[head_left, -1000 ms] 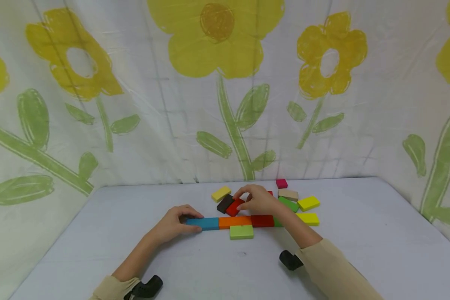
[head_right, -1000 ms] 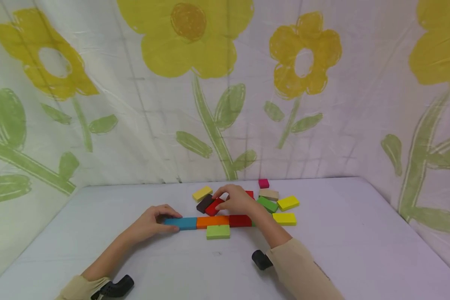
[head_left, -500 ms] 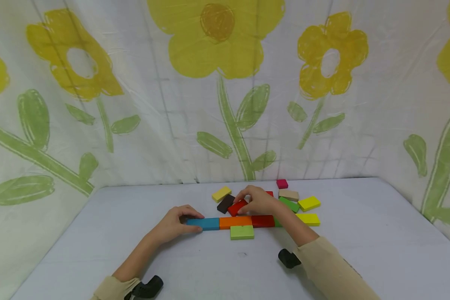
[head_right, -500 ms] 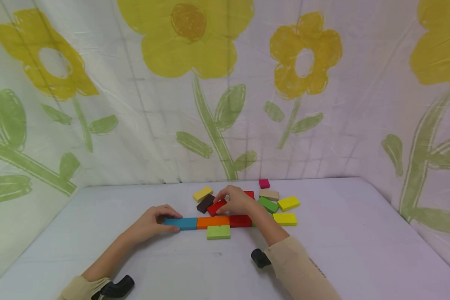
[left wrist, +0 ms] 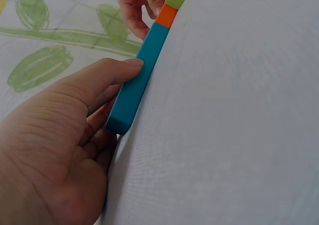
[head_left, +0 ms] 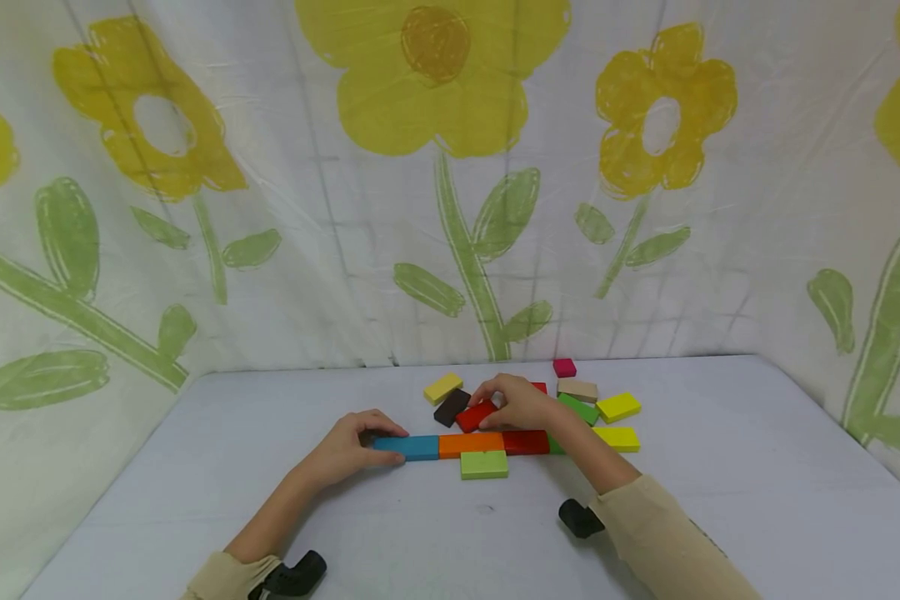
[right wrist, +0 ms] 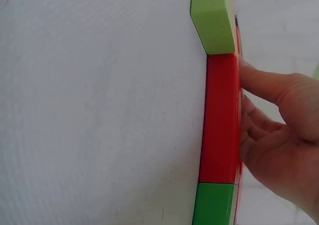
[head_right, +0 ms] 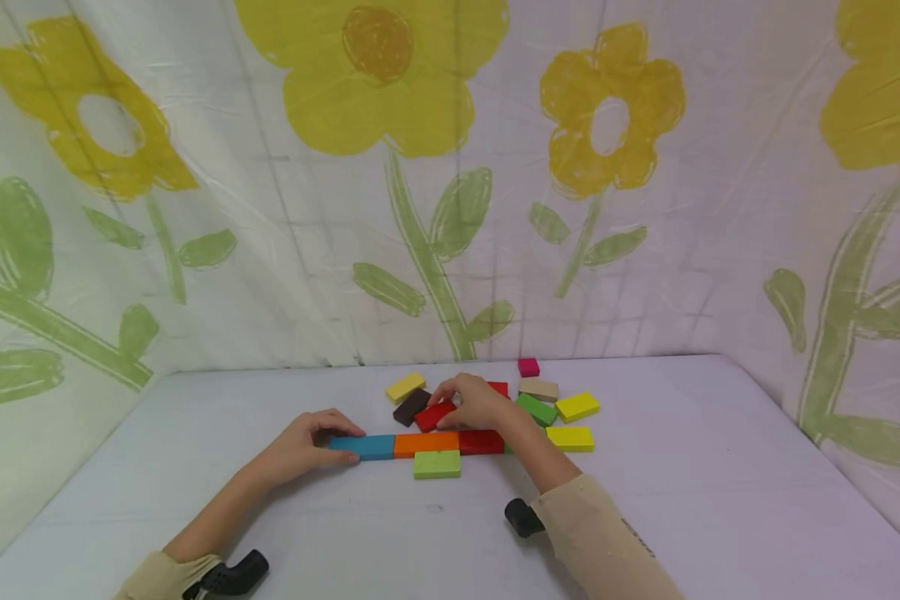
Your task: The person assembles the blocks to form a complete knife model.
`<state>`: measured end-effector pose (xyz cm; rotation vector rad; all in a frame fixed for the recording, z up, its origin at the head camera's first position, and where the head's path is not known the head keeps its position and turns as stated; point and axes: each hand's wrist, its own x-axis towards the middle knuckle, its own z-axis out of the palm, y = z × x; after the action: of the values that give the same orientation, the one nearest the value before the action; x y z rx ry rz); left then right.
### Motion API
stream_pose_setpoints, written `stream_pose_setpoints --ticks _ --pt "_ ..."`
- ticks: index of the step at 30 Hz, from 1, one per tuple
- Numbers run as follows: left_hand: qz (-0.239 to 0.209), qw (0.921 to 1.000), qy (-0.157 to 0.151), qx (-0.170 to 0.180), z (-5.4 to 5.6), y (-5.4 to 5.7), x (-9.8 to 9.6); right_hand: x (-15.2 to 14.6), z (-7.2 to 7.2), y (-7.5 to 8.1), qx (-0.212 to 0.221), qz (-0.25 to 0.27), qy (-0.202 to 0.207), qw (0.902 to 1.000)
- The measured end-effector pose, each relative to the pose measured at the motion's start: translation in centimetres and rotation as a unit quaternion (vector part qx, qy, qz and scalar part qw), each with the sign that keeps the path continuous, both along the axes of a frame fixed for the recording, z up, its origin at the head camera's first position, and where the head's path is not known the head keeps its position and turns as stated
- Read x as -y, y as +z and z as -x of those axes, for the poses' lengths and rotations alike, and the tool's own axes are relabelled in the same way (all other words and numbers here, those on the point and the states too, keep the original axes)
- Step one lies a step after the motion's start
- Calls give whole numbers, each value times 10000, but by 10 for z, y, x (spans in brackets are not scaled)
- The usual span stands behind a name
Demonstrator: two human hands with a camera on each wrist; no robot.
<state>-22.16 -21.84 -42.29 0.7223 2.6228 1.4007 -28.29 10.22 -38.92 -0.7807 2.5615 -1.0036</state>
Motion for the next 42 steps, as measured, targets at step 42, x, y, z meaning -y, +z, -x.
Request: stream_pose_setpoints --ticks 42 --pt "-126 9999 24 -69 -2 -2 -4 -13 -55 14 -572 544 -287 9965"
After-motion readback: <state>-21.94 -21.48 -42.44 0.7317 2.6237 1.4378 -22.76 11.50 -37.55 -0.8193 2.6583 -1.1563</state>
